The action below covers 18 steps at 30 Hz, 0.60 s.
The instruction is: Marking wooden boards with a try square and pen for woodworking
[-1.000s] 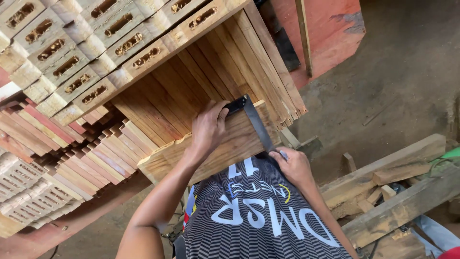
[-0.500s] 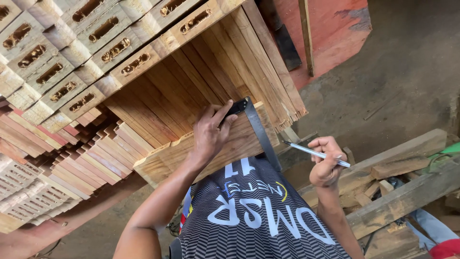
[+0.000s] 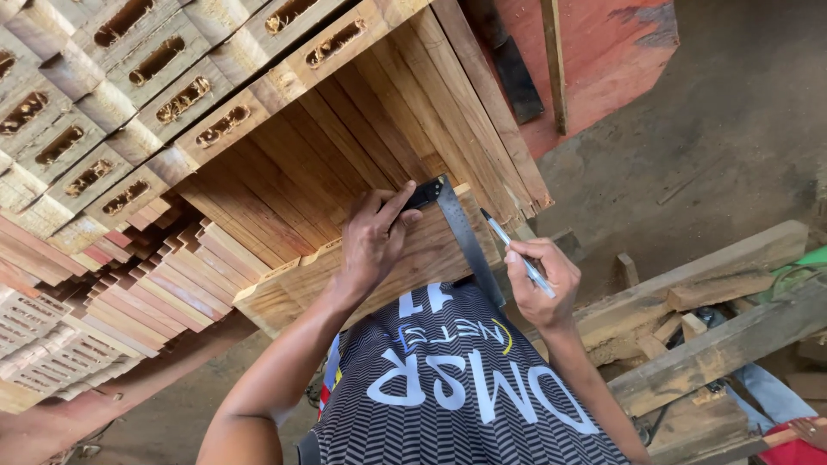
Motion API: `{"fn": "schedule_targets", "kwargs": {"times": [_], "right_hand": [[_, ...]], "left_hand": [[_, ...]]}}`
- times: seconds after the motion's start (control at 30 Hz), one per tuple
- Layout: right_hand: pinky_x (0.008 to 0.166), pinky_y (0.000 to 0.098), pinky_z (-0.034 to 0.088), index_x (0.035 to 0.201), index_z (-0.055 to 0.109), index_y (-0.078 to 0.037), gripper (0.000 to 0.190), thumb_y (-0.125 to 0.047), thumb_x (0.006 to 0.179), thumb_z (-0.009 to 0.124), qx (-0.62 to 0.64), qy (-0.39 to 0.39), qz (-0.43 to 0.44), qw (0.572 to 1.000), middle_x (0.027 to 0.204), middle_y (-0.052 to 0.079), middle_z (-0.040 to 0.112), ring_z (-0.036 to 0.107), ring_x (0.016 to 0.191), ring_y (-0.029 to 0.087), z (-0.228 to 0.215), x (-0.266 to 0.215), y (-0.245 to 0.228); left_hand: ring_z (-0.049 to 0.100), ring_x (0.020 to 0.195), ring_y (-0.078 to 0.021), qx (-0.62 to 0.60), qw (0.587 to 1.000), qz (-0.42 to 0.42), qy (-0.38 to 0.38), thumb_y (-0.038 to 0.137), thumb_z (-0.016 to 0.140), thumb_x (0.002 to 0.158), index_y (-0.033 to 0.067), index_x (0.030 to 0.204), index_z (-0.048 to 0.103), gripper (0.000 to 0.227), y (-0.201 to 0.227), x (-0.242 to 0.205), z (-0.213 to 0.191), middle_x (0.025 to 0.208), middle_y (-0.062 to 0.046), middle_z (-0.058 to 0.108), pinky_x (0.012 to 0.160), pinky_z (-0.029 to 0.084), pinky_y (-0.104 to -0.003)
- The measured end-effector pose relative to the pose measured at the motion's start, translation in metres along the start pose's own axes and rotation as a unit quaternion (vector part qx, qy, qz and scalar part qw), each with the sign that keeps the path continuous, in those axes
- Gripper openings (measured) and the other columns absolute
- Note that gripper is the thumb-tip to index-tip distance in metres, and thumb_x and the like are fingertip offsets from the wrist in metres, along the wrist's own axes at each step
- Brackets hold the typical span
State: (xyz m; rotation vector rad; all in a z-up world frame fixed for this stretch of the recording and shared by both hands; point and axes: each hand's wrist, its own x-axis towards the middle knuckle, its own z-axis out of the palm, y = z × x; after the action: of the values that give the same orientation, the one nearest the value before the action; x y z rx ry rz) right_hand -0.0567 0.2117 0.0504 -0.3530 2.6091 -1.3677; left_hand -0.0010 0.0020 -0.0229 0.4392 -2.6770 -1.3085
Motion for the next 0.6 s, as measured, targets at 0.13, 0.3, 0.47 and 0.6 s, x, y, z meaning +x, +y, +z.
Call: {"fn": "schedule_targets", "kwargs": {"times": [0.13, 0.3, 0.47, 0.6], "right_hand": [[0.054, 0.0279, 0.052, 0.078, 0.067, 0.002, 0.006, -0.004, 0.077, 0.067, -0.006, 0.019, -0.054, 0.998, 0.067, 0.010, 0.065, 0.063, 0.057, 0.021, 0.004, 0.001, 0.002], [0.053, 0.0293, 0.052, 0.078, 0.065, 0.004, 0.006, -0.002, 0.076, 0.067, 0.012, 0.012, -0.080, 0.997, 0.069, 0.013, 0.065, 0.064, 0.058, 0.024, 0.011, 0.006, -0.004], [0.053, 0.0303, 0.052, 0.077, 0.065, 0.004, 0.005, -0.001, 0.077, 0.067, 0.034, 0.008, -0.098, 0.995, 0.069, 0.013, 0.066, 0.064, 0.058, 0.026, 0.016, 0.011, -0.007], [0.054, 0.0297, 0.052, 0.077, 0.065, 0.003, 0.006, -0.002, 0.078, 0.066, 0.034, 0.013, -0.101, 0.994, 0.070, 0.012, 0.066, 0.064, 0.059, 0.024, 0.019, 0.012, -0.007]], "left_hand": [[0.058, 0.071, -0.0268, -0.008, 1.000, 0.000, 0.002, 0.032, 0.063, 0.081, 0.0180, 0.111, 0.065, 0.033, 0.000, 0.000, 0.001, 0.079, -0.004, 0.059, 0.061, 0.051, -0.038], [0.058, 0.071, -0.0269, -0.013, 1.000, 0.002, 0.002, 0.032, 0.064, 0.081, 0.0174, 0.110, 0.065, 0.033, 0.000, 0.002, 0.001, 0.078, -0.004, 0.058, 0.062, 0.050, -0.039], [0.058, 0.072, -0.0273, -0.019, 1.000, -0.002, -0.008, 0.031, 0.065, 0.081, 0.0172, 0.110, 0.065, 0.033, 0.001, 0.002, -0.001, 0.078, -0.004, 0.058, 0.063, 0.050, -0.039], [0.058, 0.071, -0.0270, -0.025, 1.000, -0.004, -0.006, 0.031, 0.064, 0.082, 0.0166, 0.111, 0.065, 0.032, 0.003, 0.004, -0.002, 0.078, -0.004, 0.058, 0.063, 0.050, -0.038]]}}
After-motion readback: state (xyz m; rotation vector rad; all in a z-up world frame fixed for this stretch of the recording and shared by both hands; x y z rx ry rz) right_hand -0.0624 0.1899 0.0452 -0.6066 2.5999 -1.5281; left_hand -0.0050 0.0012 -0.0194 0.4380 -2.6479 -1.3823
